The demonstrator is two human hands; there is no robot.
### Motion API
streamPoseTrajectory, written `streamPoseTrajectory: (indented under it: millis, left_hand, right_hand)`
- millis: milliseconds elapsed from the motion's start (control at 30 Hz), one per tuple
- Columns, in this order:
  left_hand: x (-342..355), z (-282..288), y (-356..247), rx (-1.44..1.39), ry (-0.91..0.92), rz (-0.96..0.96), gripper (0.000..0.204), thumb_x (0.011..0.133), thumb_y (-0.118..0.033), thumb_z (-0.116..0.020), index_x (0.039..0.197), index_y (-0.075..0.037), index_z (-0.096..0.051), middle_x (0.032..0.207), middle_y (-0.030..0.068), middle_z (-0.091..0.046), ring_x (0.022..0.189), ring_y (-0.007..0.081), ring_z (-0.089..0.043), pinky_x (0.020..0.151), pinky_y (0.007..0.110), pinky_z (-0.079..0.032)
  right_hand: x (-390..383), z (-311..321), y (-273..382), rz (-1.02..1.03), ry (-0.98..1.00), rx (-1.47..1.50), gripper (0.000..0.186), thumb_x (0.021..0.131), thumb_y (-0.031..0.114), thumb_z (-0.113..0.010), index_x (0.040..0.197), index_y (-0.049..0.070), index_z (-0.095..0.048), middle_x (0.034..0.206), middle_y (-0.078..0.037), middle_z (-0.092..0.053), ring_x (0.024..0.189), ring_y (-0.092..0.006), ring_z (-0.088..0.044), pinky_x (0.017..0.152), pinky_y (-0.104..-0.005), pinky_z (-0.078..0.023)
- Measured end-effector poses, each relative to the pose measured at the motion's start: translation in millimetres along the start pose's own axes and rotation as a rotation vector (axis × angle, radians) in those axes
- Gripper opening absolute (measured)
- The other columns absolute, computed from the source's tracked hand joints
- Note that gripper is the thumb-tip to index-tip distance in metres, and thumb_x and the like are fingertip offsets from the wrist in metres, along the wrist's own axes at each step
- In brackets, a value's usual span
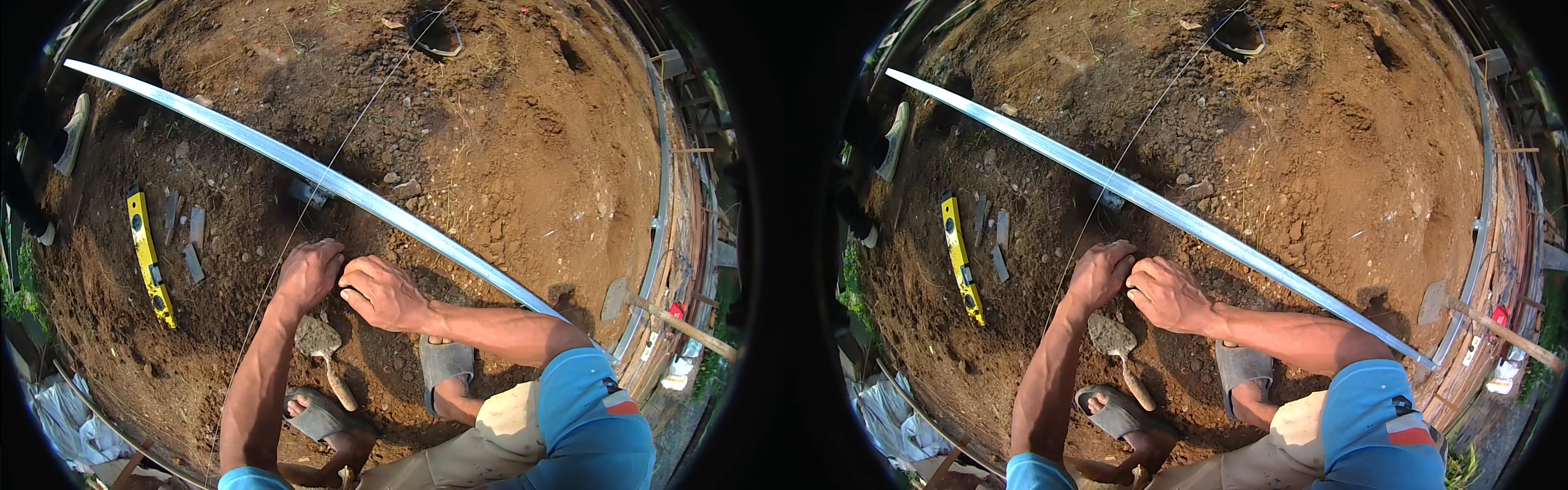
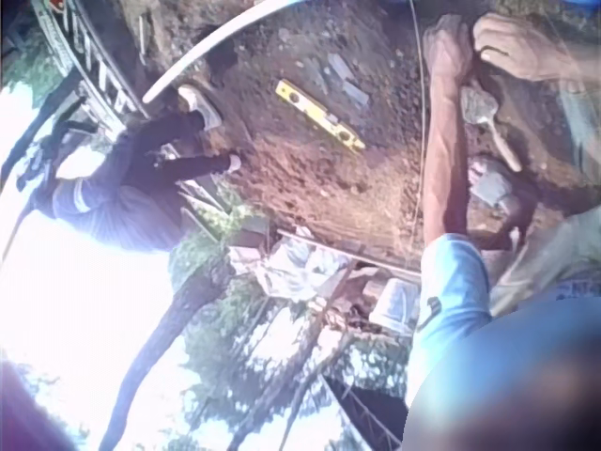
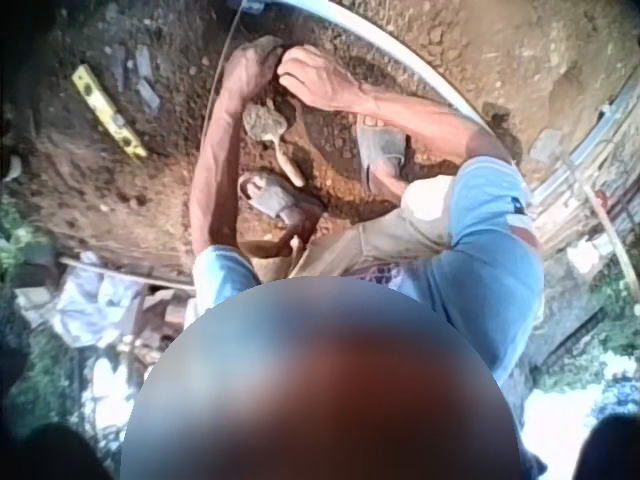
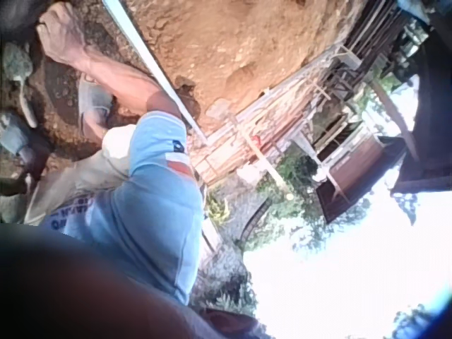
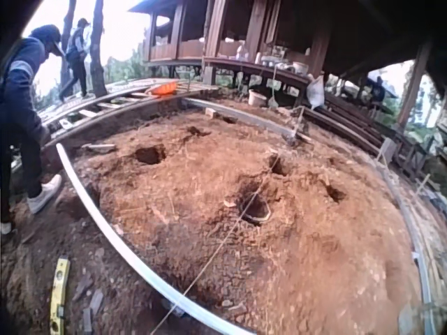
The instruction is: The person positions a long metal frame on the ground, uses a trowel to adjust soil around it, and aligns it with a string line. Another person uses a hammer drill nearby. The person continues to adjust the frame and soil to ensure proper alignment.
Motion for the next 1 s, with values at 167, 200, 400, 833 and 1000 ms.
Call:
streamPoseTrajectory:
  millis: [167, 200, 400, 833, 1000]
  left_hand:
    - [-100.5, 20.1, -24.2, 0.090, -0.214, -0.076, 0.029, 0.091, -0.012, -0.065, 0.118, -0.002, -0.068, 0.129, 0.0182, -0.066, 0.125, 0.0373, -0.058, 0.111, 0.050, -0.041]
    - [-114.4, 21.0, -22.7, 0.071, -0.196, -0.056, 0.029, 0.090, -0.011, -0.065, 0.118, -0.002, -0.068, 0.130, 0.0182, -0.065, 0.126, 0.0374, -0.057, 0.112, 0.051, -0.039]
    - [-147.6, 39.5, -26.9, -0.013, -0.288, -0.059, 0.025, 0.089, -0.004, -0.066, 0.113, 0.001, -0.067, 0.113, 0.0183, -0.070, 0.110, 0.0383, -0.064, 0.096, 0.047, -0.050]
    - [-141.1, 152.4, 28.2, -0.393, -0.788, 0.196, 0.023, 0.098, -0.018, -0.067, 0.112, -0.001, -0.072, 0.085, 0.0065, -0.074, 0.077, 0.0112, -0.066, 0.068, 0.029, -0.051]
    - [-113.0, 158.9, 88.4, -0.175, -0.736, 0.324, 0.035, 0.096, -0.024, -0.066, 0.124, -0.003, -0.067, 0.108, 0.0146, -0.072, 0.100, 0.0228, -0.068, 0.090, 0.034, -0.051]
  right_hand:
    - [-60.0, -73.6, 57.7, -0.124, 0.454, 0.046, 0.029, 0.090, 0.028, -0.069, 0.101, 0.001, -0.066, 0.096, -0.017, -0.063, 0.090, -0.0351, -0.066, 0.079, -0.0462, -0.054]
    - [-64.8, -93.8, 59.3, -0.227, 0.535, -0.006, 0.039, 0.089, 0.038, -0.069, 0.096, 0.000, -0.069, 0.091, -0.020, -0.068, 0.086, -0.0387, -0.069, 0.075, -0.0478, -0.055]
    - [-91.3, -159.9, 44.0, -0.386, 0.808, -0.168, 0.059, 0.092, 0.055, -0.060, 0.084, -0.002, -0.072, 0.077, -0.025, -0.070, 0.078, -0.0438, -0.070, 0.078, -0.0524, -0.055]
    - [-67.3, 26.0, 55.3, -0.695, 0.652, -0.095, 0.059, 0.091, 0.044, -0.068, 0.120, -0.003, -0.051, 0.097, -0.022, -0.068, 0.092, -0.0356, -0.068, 0.085, -0.0485, -0.051]
    - [-36.3, 47.4, 52.5, -0.823, 0.494, 0.048, 0.054, 0.098, 0.036, -0.058, 0.138, 0.001, -0.046, 0.095, -0.022, -0.068, 0.089, -0.0352, -0.068, 0.084, -0.0496, -0.051]
Point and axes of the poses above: each hand's wrist, its own x-axis towards the middle knuckle, its own z-axis out of the back of the hand, y = z × x, the point moved 6 cm from there along x, towards the middle knuckle
